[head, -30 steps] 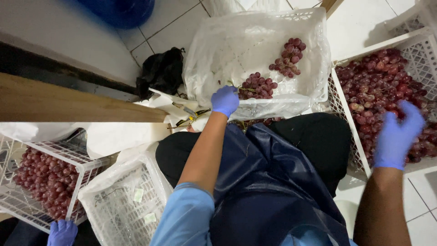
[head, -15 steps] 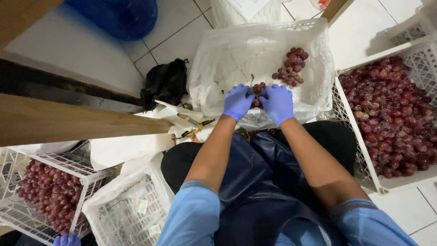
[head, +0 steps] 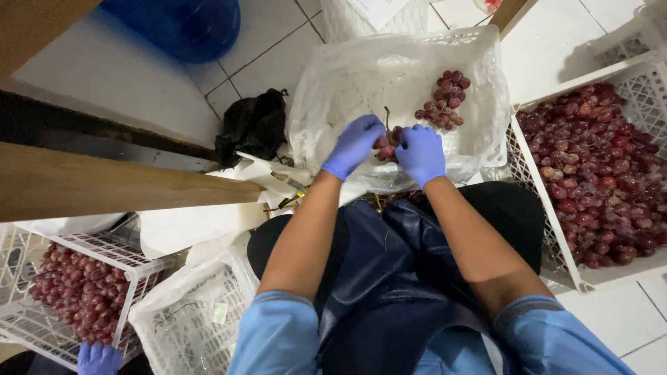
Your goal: A person wearing gloves sorts red grapes by picking them from bunches and placing them into a plastic-lined crate.
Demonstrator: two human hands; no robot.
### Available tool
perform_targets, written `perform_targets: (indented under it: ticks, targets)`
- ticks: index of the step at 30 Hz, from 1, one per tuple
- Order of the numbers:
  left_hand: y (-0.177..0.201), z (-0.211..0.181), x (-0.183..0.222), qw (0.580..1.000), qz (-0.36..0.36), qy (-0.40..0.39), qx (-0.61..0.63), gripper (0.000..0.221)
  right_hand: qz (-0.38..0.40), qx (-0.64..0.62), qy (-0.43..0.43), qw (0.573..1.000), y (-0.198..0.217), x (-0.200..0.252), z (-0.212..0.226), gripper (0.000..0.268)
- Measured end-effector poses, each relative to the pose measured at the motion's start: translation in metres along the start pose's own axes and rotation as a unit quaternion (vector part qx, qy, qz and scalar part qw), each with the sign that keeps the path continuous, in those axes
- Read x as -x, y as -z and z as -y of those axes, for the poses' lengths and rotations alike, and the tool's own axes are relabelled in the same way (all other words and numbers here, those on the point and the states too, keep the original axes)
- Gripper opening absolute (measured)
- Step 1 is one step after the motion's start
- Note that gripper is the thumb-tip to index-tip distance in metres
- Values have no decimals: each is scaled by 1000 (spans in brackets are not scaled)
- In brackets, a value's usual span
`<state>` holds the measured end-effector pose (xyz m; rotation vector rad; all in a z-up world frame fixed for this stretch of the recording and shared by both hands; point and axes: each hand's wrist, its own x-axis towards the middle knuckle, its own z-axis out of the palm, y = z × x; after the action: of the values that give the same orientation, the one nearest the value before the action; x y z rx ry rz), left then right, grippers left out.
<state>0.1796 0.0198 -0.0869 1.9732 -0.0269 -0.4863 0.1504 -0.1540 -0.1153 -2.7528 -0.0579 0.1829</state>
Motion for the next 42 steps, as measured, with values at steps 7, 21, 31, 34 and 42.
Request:
perform_targets:
  ticks: [7, 21, 31, 34, 42]
  targets:
    - [29, -77, 77, 951, -31, 16, 307, 15, -36, -211, -31, 976, -9, 6, -13, 13]
    - [-35, -77, 105, 958, 29, -14, 286, 17, 34, -420, -43, 906, 153, 121, 35, 45]
    - [-36, -78, 120, 998, 29, -52, 32, 20, 68, -236, -39, 969, 175, 135, 41, 23]
    - [-43, -70, 125, 997, 33, -60, 46, 23, 72, -286, -63, 953, 158, 133, 27, 18]
    - [-30, -90, 154, 990, 50, -124, -45, 9, 81, -187, 49, 978, 183, 147, 42, 11]
